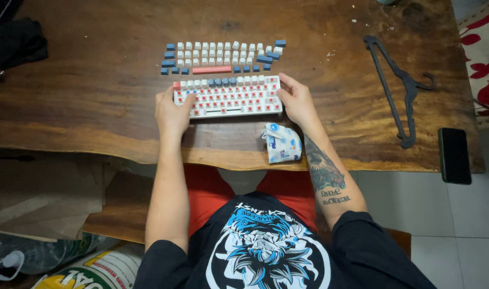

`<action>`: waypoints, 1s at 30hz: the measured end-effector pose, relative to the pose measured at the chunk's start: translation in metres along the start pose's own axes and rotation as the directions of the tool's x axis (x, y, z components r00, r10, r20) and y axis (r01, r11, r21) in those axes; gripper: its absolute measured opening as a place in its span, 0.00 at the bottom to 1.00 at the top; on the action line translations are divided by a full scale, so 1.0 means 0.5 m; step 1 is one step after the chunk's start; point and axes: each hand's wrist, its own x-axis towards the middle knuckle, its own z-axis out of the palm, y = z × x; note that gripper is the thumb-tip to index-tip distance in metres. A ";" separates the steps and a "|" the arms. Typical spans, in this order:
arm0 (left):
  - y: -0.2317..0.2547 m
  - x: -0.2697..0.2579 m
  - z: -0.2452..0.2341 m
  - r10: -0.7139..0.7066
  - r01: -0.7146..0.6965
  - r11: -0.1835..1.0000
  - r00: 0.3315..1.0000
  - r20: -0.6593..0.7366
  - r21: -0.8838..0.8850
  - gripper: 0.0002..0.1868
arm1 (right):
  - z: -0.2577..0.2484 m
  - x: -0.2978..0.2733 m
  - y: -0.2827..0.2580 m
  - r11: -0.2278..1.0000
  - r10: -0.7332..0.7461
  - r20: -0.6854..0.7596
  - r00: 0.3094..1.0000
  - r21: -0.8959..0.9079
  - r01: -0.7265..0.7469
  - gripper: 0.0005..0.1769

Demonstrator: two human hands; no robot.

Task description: The person places individual keycaps onto a mechanical keyboard base, one at a time, using both hands. They handle white, blue, and red keycaps and press each into place on the keyboard.

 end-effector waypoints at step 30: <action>0.236 -0.076 0.197 0.717 -0.742 0.668 0.663 0.213 0.061 0.20 | 0.019 -0.021 -0.122 0.559 -0.150 0.149 0.977 -0.803 0.208 0.19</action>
